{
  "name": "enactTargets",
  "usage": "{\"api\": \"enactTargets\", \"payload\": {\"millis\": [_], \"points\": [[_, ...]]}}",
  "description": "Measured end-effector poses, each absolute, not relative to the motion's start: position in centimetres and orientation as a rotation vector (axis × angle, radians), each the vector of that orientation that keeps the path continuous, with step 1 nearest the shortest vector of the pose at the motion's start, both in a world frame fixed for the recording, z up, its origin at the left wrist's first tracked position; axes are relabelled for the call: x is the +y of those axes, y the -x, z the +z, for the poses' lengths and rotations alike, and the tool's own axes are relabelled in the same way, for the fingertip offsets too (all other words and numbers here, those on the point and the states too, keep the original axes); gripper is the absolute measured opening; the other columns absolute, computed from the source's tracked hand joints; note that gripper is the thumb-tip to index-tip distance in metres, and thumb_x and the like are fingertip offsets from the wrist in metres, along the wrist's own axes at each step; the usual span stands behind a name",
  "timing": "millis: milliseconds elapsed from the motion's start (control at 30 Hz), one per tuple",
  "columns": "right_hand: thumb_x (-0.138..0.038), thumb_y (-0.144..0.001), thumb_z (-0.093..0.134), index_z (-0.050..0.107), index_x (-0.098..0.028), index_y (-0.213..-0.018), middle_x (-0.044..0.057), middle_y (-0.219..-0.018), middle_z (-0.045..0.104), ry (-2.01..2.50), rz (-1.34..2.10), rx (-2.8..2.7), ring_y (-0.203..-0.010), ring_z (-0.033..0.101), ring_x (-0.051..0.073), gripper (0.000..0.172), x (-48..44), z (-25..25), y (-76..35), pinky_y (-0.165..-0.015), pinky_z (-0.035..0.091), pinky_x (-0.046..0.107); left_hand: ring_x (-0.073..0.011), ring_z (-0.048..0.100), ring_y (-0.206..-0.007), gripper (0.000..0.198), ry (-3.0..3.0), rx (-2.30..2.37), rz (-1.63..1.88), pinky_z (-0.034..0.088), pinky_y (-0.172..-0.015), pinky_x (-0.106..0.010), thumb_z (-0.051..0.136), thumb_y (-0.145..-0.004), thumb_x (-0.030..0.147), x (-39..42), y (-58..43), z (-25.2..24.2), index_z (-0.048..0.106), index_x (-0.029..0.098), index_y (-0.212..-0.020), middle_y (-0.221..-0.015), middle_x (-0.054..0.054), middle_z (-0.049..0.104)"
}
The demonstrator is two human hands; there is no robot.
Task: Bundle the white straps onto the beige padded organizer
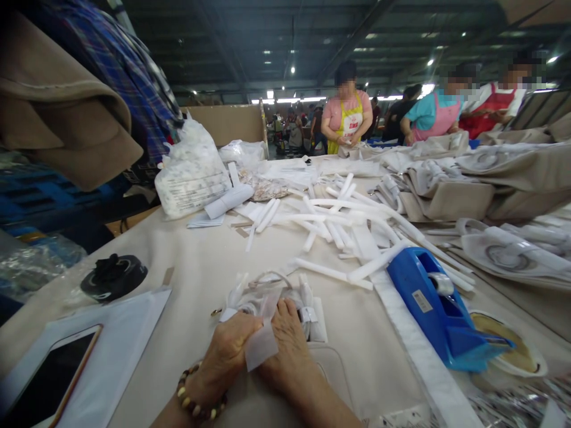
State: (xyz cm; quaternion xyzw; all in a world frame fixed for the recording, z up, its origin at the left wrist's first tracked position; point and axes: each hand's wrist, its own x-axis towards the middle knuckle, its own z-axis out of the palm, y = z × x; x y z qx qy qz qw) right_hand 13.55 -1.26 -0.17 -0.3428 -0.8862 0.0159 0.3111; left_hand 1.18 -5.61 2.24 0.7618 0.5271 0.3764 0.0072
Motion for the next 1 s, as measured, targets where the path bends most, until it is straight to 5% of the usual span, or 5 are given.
{"api": "enactTargets", "payload": {"millis": [300,467,633,767,1000], "points": [[-0.006,-0.077,0.047,0.06,-0.022,-0.071,-0.001,-0.079,0.065,0.974,0.336,-2.325,-0.082,0.059,0.014,0.022,0.1,-0.5,-14.0,-0.096,0.038,0.032,-0.0155,0.053,-0.057,0.028,-2.467,1.703,1.221,0.041,-0.053,-0.026,0.039,-0.088,0.011,-6.8,-2.4,1.8,0.048,0.016,-0.062,-0.061,-0.002,0.056],[0.001,-0.072,0.043,0.057,-0.017,-0.084,0.006,-0.085,0.058,1.038,0.229,-2.142,-0.083,0.054,0.019,0.026,0.3,-2.0,-14.0,-0.076,0.049,0.033,-0.017,0.057,-0.07,0.033,-2.622,1.552,1.258,0.048,-0.066,-0.029,0.029,-0.091,0.008,-7.0,-2.3,1.5,0.052,0.013,-0.069,-0.068,-0.006,0.06],[0.003,-0.074,0.048,0.058,-0.021,-0.076,0.004,-0.097,0.059,0.915,0.167,-2.13,-0.099,0.051,0.019,0.026,0.0,-2.2,-14.1,-0.083,0.048,0.031,-0.0179,0.058,-0.074,0.036,-2.709,1.527,1.319,0.048,-0.066,-0.03,0.023,-0.091,0.006,-7.3,-2.3,1.5,0.053,0.011,-0.071,-0.072,-0.01,0.062],[-0.001,-0.077,0.054,0.058,-0.021,-0.071,-0.001,-0.074,0.061,0.84,0.178,-2.188,-0.08,0.056,0.016,0.021,-0.1,-1.8,-14.4,-0.088,0.045,0.034,-0.0182,0.059,-0.073,0.038,-2.762,1.539,1.303,0.049,-0.067,-0.032,0.022,-0.092,0.007,-7.5,-2.4,1.4,0.054,0.011,-0.072,-0.07,-0.009,0.062],[0.001,-0.077,0.05,0.056,-0.019,-0.063,-0.003,-0.066,0.059,0.74,0.255,-2.234,-0.067,0.056,0.011,0.026,-0.3,-1.9,-14.9,-0.098,0.036,0.036,-0.0163,0.056,-0.062,0.039,-2.793,1.461,1.13,0.049,-0.058,-0.03,0.022,-0.09,0.006,-8.2,-2.5,1.7,0.053,0.011,-0.065,-0.062,-0.007,0.057]]}}
